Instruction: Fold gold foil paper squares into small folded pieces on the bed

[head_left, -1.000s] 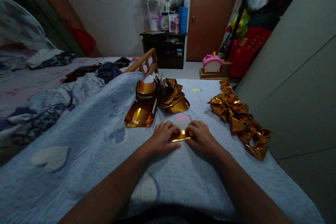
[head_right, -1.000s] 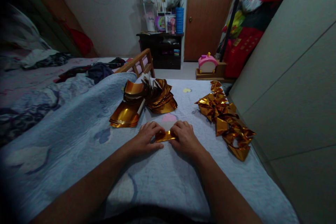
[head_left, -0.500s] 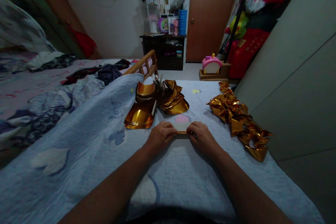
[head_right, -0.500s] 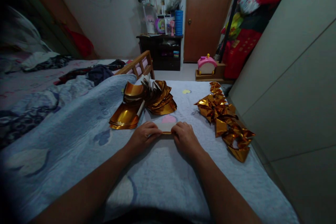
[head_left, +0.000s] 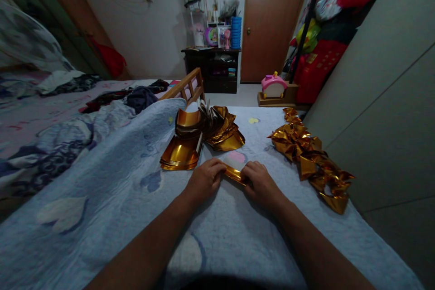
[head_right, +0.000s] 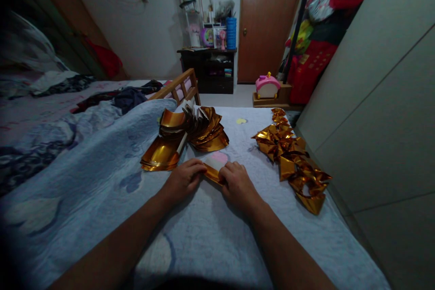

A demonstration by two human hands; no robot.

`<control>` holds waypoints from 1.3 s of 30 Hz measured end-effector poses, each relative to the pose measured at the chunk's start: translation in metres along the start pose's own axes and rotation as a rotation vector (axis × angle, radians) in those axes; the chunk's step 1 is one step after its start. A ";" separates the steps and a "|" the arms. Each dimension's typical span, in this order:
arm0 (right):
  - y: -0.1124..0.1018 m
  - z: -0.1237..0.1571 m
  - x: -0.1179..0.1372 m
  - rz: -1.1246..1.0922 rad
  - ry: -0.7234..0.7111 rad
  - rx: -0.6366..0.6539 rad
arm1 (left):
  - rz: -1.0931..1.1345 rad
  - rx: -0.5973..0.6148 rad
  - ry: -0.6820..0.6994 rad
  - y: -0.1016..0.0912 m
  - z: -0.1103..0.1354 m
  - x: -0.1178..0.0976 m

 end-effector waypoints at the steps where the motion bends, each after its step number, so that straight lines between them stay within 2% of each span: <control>1: 0.001 0.000 0.001 0.010 -0.002 0.018 | -0.005 0.038 -0.011 0.002 0.000 0.000; 3: 0.003 0.001 0.002 0.024 -0.008 0.049 | -0.038 0.091 -0.032 0.004 0.000 -0.001; 6: 0.002 0.002 0.004 0.030 -0.011 0.077 | -0.070 0.089 -0.049 0.002 0.000 -0.004; 14: 0.003 0.005 0.012 -0.077 -0.091 0.074 | 0.081 0.066 0.092 0.003 -0.004 -0.019; 18: 0.002 0.009 0.020 -0.110 -0.115 0.161 | 0.067 0.128 0.094 0.007 -0.004 -0.019; 22: -0.006 0.008 0.018 -0.194 -0.061 0.194 | 0.050 0.180 0.107 0.010 -0.001 -0.017; 26: -0.012 0.005 0.011 -0.148 -0.003 0.101 | 0.057 0.189 0.100 0.013 0.000 -0.013; 32: -0.001 0.010 0.015 -0.047 -0.020 0.259 | 0.160 0.159 0.041 0.013 -0.001 -0.008; 39: -0.001 0.011 0.018 -0.018 -0.043 0.237 | 0.200 0.170 0.010 0.011 -0.003 -0.009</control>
Point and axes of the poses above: each hand's wrist, its own z-axis away from the middle knuckle, its own y-axis out of the palm, x = y × z, the point moved 5 cm from there along -z, towards the middle knuckle, and after that the axes turned 15 degrees about y, right-handed, at the moved point
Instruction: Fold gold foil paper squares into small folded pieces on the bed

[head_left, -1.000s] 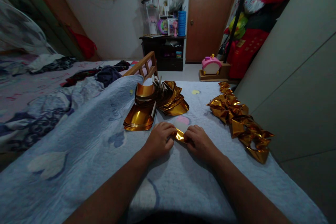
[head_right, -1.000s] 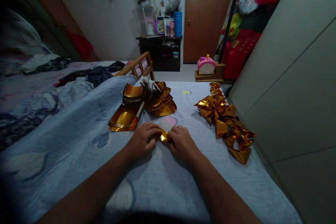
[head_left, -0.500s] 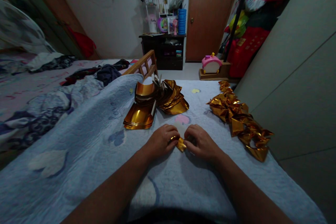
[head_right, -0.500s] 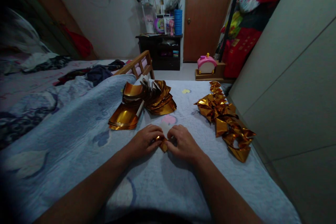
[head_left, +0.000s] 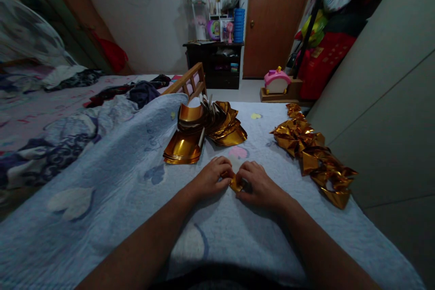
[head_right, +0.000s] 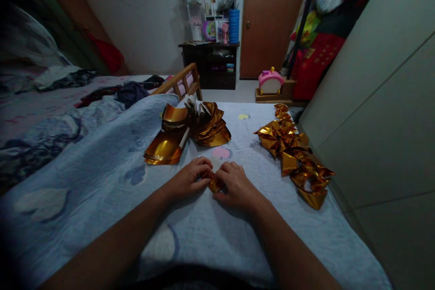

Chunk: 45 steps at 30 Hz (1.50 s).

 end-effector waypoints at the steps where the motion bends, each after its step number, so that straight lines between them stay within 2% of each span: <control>1: -0.001 0.000 0.001 -0.004 -0.009 -0.007 | 0.001 0.009 0.003 -0.001 0.000 -0.001; 6: -0.002 -0.003 0.004 -0.026 -0.031 -0.051 | 0.013 0.058 0.020 0.000 0.002 -0.003; 11: 0.000 -0.006 -0.001 -0.039 -0.024 -0.047 | 0.008 0.043 -0.009 0.001 0.001 -0.001; 18: -0.001 -0.006 -0.009 -0.017 0.078 -0.043 | 0.045 -0.006 -0.044 0.001 0.003 0.001; 30: 0.001 -0.008 -0.010 -0.034 0.156 0.022 | 0.072 0.048 -0.071 0.003 0.002 0.003; 38: 0.001 -0.010 -0.009 0.009 0.238 0.041 | 0.065 0.039 -0.077 0.004 -0.001 0.001; 45: 0.002 -0.012 -0.014 0.069 0.305 -0.007 | 0.041 0.036 -0.091 0.004 -0.003 -0.002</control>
Point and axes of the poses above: each hand's wrist, its own z-axis away from the middle knuckle, its own y-axis out of the palm, x = y × z, the point moved 5 cm from there along -z, towards the middle knuckle, and after that the axes turned 15 degrees about y, right-handed, at the moved point
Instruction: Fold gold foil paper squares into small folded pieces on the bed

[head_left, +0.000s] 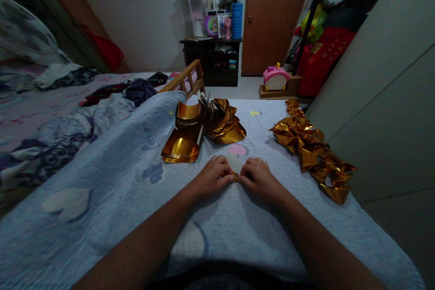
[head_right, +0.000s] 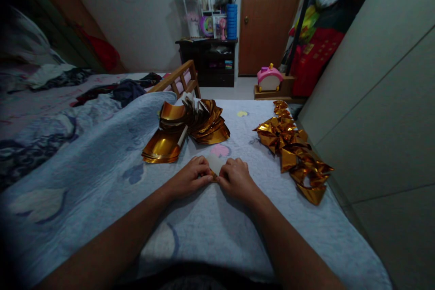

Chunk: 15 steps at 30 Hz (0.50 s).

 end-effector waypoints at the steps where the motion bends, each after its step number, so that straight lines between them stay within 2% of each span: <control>1: 0.000 0.000 0.000 0.001 0.007 -0.004 | -0.006 -0.001 -0.003 0.000 0.000 -0.001; 15: 0.002 0.001 0.001 0.005 0.033 -0.031 | -0.086 -0.030 -0.030 0.004 0.000 -0.001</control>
Point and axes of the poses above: each hand's wrist, its own z-axis away from the middle knuckle, its own y-axis out of the palm, x = y × z, the point moved 5 cm from there along -z, towards the middle knuckle, and after that the axes turned 15 degrees about y, right-handed, at the moved point
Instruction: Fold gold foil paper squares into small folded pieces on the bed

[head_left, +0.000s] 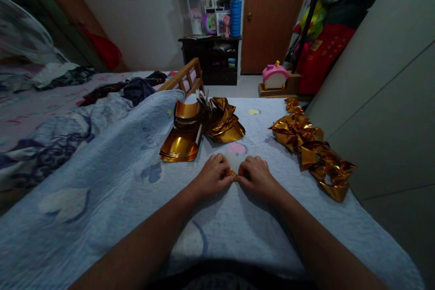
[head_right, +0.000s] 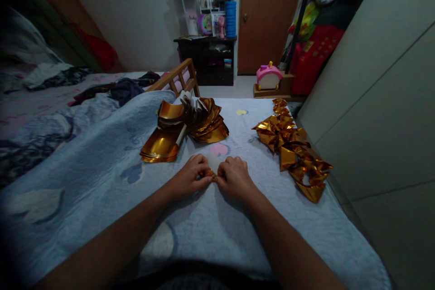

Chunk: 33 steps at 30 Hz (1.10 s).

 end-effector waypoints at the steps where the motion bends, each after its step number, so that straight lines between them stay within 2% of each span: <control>1: 0.000 0.000 0.000 0.001 0.004 0.003 | -0.002 -0.003 -0.004 0.000 0.000 0.000; 8: -0.001 0.001 0.000 -0.015 -0.014 -0.040 | -0.050 -0.008 -0.020 0.003 0.002 0.000; 24: -0.001 0.000 0.000 0.008 0.009 -0.021 | -0.067 -0.009 -0.033 0.006 0.002 0.002; 33: 0.003 0.002 0.002 -0.003 -0.042 -0.002 | -0.043 0.013 -0.040 0.005 0.001 0.001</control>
Point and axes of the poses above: each hand's wrist, its own z-axis away from the middle knuckle, its own y-axis out of the palm, x = y × z, the point moved 5 cm from there along -z, towards the middle knuckle, and after that the axes turned 15 degrees about y, right-handed, at the moved point
